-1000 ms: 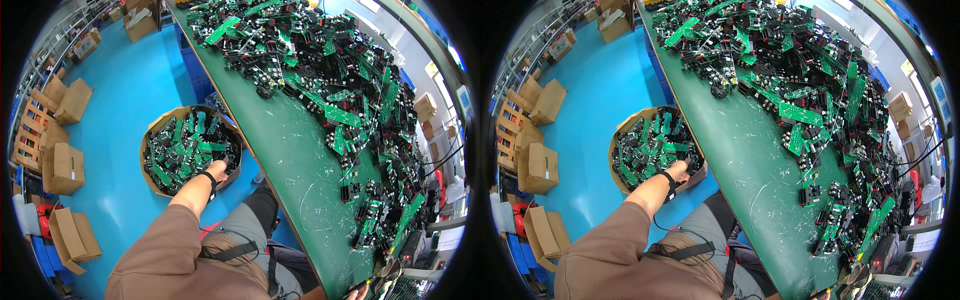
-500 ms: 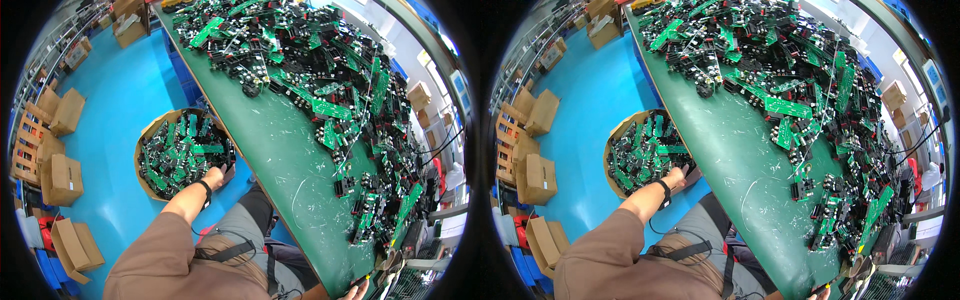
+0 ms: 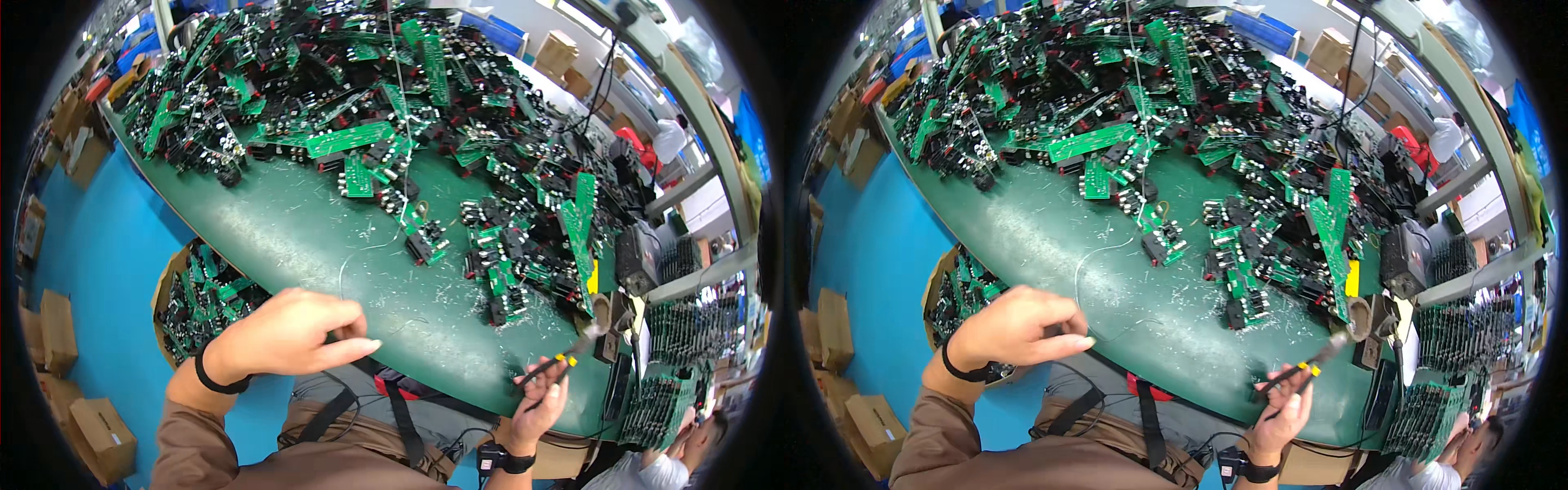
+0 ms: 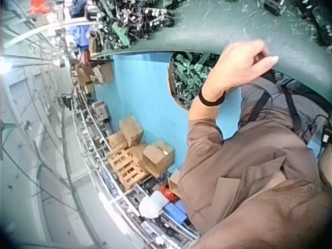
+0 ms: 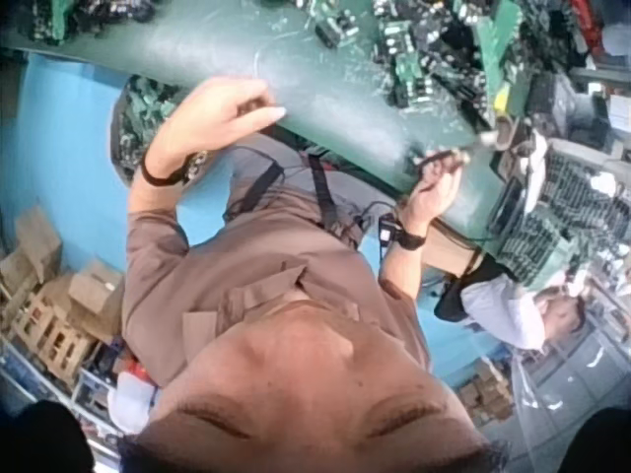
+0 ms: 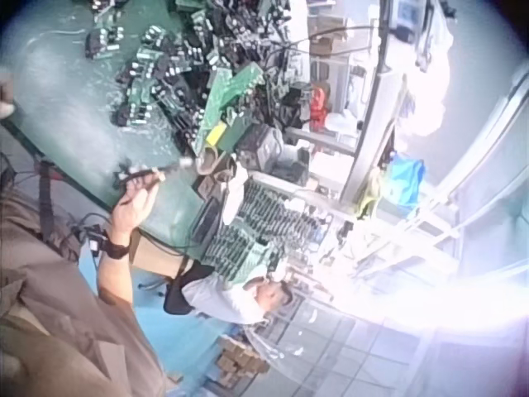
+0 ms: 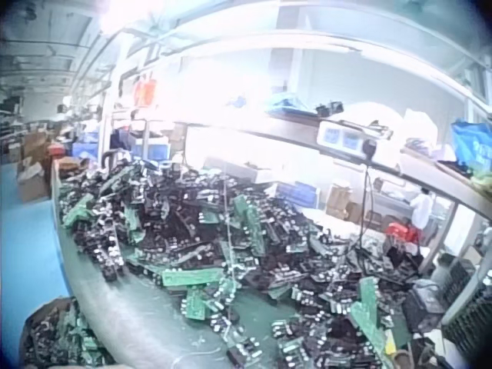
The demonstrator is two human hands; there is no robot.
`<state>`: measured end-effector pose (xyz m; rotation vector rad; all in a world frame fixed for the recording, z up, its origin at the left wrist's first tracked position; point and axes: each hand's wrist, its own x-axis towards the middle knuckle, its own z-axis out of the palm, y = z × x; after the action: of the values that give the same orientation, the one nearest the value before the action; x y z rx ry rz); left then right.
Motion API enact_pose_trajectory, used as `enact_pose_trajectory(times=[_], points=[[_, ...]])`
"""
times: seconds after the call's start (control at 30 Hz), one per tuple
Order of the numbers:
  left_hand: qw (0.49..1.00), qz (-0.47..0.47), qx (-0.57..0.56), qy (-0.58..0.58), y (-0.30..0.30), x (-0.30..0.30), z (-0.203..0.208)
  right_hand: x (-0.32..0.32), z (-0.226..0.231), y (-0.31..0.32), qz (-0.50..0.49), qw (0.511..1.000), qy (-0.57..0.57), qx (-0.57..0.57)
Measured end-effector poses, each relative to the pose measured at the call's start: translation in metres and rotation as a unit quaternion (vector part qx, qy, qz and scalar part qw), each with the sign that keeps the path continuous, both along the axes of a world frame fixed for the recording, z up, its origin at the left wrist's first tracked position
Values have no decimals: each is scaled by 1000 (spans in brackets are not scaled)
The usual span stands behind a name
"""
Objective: Soldering and trimming components on printed circuit boards at an assembly line.
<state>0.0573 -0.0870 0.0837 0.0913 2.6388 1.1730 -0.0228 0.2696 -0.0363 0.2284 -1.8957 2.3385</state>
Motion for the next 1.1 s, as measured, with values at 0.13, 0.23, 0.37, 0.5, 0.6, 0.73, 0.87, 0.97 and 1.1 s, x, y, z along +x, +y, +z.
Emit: enact_pose_trajectory(times=[0.13, 0.23, 0.37, 0.5, 0.6, 0.73, 0.87, 0.97, 1.1], points=[[955, 4, -222, 198, 11, -48, 8, 3, -2, 5, 31, 999, 19, 24], [933, -59, -291, 203, 34, -68, 29, 8, 2, -1, 42, 996, 35, 63], [923, -69, -294, 237, 76, -115, 26, 7, 5, -3, 35, 995, 53, 78], [940, -12, -284, 189, 83, -166, -11, 4, 1, 3, 59, 995, 61, 57], [932, 10, -283, 227, 92, -179, -28, 5, 2, 3, 67, 995, 60, 47], [938, 9, -314, 148, 94, -187, -27, 4, 1, 4, 74, 994, 64, 47], [923, 67, -261, 274, 85, -174, -19, 5, 1, 5, 80, 994, 62, 52], [906, 111, -127, 388, 85, -152, -4, 3, -1, 7, 83, 994, 53, 47], [902, 73, 94, 415, 93, -106, 0, 8, 19, 1, 92, 995, -29, -40]])
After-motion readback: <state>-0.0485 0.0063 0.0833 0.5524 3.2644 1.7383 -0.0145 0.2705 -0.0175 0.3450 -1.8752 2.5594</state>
